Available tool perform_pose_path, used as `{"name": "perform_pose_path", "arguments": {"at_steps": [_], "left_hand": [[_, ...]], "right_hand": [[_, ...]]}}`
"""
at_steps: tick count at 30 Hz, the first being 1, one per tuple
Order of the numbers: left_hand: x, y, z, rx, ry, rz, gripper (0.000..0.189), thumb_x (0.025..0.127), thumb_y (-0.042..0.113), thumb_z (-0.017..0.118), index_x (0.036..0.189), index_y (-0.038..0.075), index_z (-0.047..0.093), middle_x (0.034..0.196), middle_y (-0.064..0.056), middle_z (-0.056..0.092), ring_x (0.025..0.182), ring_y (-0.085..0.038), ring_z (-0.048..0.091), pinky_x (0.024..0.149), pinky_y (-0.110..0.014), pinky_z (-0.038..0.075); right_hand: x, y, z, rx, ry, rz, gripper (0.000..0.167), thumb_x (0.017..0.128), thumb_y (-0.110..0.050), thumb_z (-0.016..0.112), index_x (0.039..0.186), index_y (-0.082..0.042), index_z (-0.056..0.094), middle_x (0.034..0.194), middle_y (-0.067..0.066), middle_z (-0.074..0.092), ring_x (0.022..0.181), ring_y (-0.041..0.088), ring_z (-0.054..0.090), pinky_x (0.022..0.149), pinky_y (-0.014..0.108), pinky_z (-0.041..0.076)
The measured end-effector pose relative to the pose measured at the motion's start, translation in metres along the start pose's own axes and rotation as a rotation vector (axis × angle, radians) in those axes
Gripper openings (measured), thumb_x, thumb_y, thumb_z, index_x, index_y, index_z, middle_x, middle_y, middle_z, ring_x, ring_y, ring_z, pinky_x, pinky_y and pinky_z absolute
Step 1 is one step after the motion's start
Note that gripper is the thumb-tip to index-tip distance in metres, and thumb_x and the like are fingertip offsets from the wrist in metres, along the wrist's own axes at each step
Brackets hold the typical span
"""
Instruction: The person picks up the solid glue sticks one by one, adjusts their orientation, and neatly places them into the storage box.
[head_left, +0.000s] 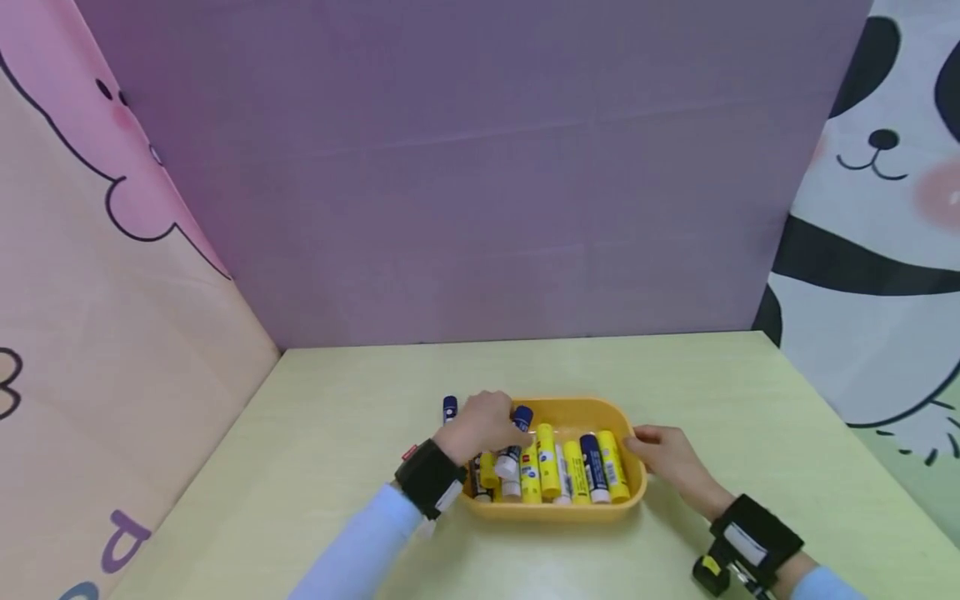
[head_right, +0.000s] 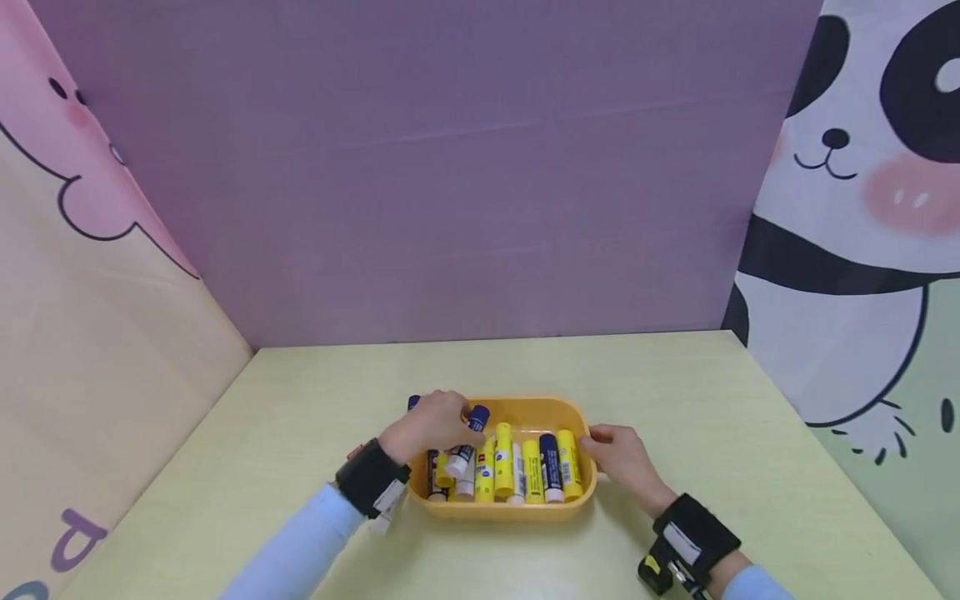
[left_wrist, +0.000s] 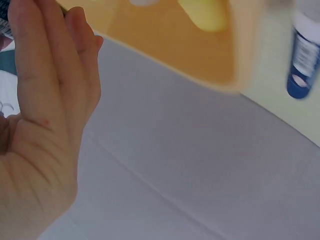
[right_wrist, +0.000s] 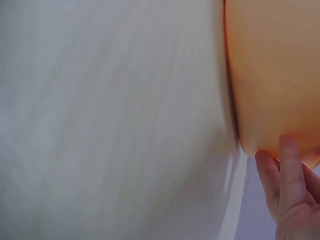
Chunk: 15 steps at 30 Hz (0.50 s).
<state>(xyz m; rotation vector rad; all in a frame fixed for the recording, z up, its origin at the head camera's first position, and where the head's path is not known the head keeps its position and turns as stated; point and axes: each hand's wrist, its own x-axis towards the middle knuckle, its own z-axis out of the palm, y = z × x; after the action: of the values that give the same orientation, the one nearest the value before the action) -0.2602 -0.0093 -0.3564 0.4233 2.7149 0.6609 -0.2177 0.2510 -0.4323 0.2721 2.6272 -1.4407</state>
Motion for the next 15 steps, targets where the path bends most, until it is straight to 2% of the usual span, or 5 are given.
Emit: {"name": "perform_pose_path", "arguments": {"at_steps": [6,9,15], "left_hand": [[0.01,0.015,0.012,-0.056,-0.052,0.045,0.035,0.078,0.031,0.071,0.1,0.008,0.057,0.071,-0.005,0.056,0.059,-0.019,0.055,0.048,-0.025,0.042],[0.015,0.021,0.017,-0.05,-0.059,0.064,0.035,0.078,0.031,0.071,0.099,0.008,0.057,0.072,-0.005,0.056,0.061,-0.018,0.055,0.049,-0.025,0.042],[0.024,0.031,0.032,-0.007,-0.077,0.044,0.036,0.076,0.033,0.073,0.099,0.008,0.059,0.076,-0.004,0.057,0.064,-0.018,0.055,0.055,-0.025,0.045]], "right_hand": [[-0.002,0.001,0.0,0.009,0.001,-0.015,0.047,0.093,-0.028,0.05,0.124,0.008,0.048,0.117,0.026,0.057,0.094,0.023,0.061,0.077,0.035,0.054],[-0.002,-0.001,-0.001,0.01,0.0,-0.026,0.048,0.093,-0.029,0.05,0.124,0.009,0.048,0.116,0.026,0.057,0.094,0.023,0.061,0.077,0.035,0.054],[-0.003,-0.001,0.0,0.025,0.008,-0.027,0.045,0.093,-0.025,0.051,0.122,0.009,0.049,0.115,0.026,0.058,0.094,0.023,0.061,0.077,0.035,0.054]]}}
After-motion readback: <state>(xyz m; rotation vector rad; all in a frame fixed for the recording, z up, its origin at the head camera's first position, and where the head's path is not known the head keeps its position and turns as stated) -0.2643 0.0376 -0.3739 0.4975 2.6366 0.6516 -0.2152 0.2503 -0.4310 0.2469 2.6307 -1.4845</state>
